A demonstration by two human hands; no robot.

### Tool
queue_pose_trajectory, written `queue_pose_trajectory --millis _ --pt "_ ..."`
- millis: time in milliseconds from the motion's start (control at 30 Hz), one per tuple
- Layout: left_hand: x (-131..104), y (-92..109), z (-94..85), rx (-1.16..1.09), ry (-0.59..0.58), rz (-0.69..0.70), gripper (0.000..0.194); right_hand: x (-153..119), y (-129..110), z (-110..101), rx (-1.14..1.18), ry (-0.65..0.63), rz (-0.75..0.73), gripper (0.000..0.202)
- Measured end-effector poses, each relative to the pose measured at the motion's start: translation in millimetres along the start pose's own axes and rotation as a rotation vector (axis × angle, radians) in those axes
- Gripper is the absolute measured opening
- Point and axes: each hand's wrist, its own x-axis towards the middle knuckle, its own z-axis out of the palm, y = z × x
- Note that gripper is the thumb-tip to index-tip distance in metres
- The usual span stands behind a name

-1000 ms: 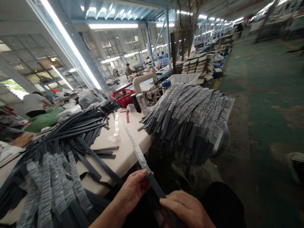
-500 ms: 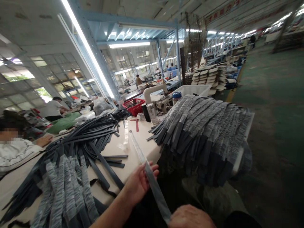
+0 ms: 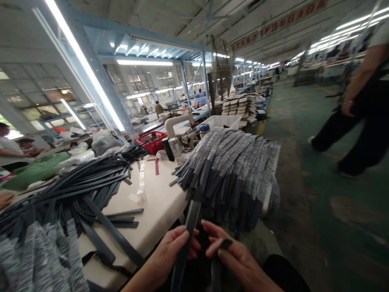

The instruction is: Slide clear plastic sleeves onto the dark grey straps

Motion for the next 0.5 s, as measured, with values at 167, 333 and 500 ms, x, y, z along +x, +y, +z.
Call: queue_pose_trajectory --millis 167,333,500 --pt "-21 -11 16.8 0.1 -0.242 -0.168 0.043 31 -36 -14 0.182 0.106 -0.113 0.033" --pt "-18 7 31.1 0.096 -0.255 0.003 0.047 35 -33 7 0.14 0.136 -0.131 0.034" --pt "-17 1 51.1 0.239 -0.176 0.079 0.04 38 -35 19 0.198 0.32 -0.103 0.035"
